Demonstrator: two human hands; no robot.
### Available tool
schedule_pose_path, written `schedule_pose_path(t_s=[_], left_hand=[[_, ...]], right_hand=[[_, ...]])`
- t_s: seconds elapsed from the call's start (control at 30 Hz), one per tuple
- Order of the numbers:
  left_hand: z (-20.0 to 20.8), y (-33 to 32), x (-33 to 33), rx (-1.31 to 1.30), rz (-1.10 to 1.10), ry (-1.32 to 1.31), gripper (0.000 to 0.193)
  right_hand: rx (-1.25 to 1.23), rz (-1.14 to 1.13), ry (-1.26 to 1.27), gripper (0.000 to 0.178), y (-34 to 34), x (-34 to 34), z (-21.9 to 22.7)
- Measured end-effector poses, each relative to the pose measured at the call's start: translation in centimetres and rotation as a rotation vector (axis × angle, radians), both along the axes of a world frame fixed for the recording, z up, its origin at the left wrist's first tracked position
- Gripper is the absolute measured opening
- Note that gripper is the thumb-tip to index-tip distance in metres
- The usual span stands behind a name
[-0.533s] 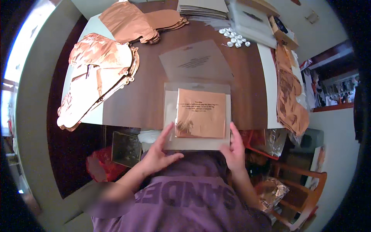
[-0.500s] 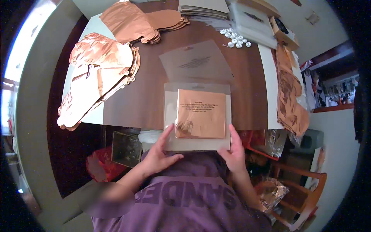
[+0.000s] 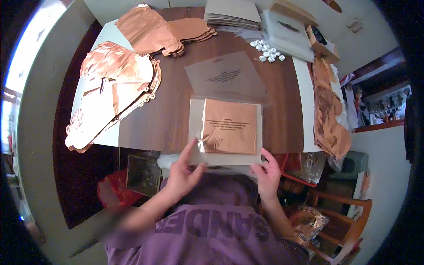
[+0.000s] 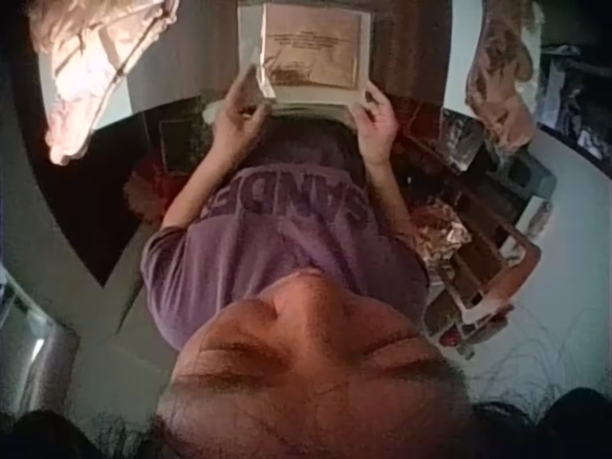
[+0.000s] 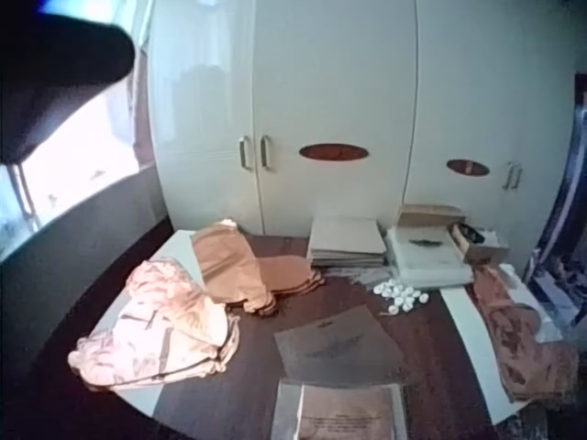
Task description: The person is folding foil balloons and placing them into plastic sleeves along with cardboard backing.
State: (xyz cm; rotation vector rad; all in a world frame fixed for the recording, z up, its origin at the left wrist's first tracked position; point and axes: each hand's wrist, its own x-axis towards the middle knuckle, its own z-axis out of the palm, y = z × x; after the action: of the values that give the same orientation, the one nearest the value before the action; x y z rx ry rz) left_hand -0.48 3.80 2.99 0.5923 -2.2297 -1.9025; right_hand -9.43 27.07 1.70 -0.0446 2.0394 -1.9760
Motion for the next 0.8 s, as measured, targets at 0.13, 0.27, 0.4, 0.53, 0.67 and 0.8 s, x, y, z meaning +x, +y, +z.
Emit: schedule_pose_path(t_s=[0.13, 0.27, 0.4, 0.53, 0.67, 0.8], left_hand=[[3.6, -1.3, -0.4, -0.759, -0.163, -0.41, 0.089], [5.5, -1.8, -1.1, -1.094, -0.285, -0.266, 0.088], [3.2, -1.8, -3.6, -1.102, -0.355, 0.128, 0.089], [0.5, -2.4, -4.5, -1.104, -0.499, 0.181, 0.085], [0.9, -2.1, -4.8, -1.066, -0.488, 0.212, 0.083], [2.2, -1.6, -5.6, -1.035, -0.519, 0.191, 0.071]], right_hand=[[0.192, 0.03, 0.09, 0.061, 0.7, -0.7, 0.2], [0.835, 0.097, 0.548, 0.072, 0.6, -0.7, 3.5], [0.79, 0.081, 0.88, 0.077, -0.7, -0.9, 3.7], [0.274, -0.159, 0.26, 0.059, 1.0, 1.2, -0.7], [-0.232, 0.06, -0.471, 0.013, 0.0, 2.5, -3.5], [-0.227, 0.259, -0.389, 0.025, -4.2, 1.6, -1.0]])
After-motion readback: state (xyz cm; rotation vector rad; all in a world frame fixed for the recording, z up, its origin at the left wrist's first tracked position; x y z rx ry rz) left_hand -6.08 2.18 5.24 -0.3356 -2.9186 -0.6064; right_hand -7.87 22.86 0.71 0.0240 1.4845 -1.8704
